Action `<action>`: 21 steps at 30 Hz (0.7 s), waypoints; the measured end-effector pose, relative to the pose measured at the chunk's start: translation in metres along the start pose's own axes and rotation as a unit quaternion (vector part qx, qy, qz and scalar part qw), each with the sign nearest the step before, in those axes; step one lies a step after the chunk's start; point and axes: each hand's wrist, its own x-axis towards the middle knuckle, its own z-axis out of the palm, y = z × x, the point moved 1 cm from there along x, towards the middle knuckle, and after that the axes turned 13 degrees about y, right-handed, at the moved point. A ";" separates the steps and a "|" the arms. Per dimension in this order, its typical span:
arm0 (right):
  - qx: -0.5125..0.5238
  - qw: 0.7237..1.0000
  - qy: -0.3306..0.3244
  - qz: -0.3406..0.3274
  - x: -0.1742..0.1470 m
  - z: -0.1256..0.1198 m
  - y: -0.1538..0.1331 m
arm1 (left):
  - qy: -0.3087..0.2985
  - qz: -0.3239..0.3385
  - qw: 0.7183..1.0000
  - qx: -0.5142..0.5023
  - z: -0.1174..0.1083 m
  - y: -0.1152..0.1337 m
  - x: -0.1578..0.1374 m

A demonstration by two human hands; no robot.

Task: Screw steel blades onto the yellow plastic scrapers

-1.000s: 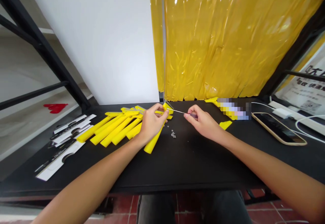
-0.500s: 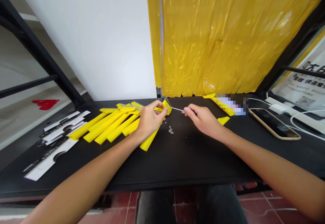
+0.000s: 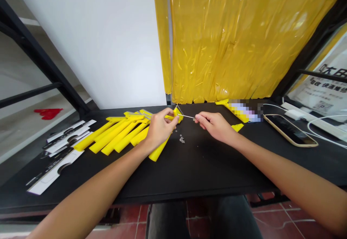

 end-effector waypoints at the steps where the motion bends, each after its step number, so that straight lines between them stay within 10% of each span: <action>1: -0.004 1.000 0.002 -0.001 0.000 0.000 0.000 | -0.003 0.006 1.000 0.004 0.000 0.000 0.000; 21: -0.018 0.999 0.023 -0.031 -0.006 0.003 -0.009 | -0.004 0.051 0.998 0.029 -0.002 0.000 0.001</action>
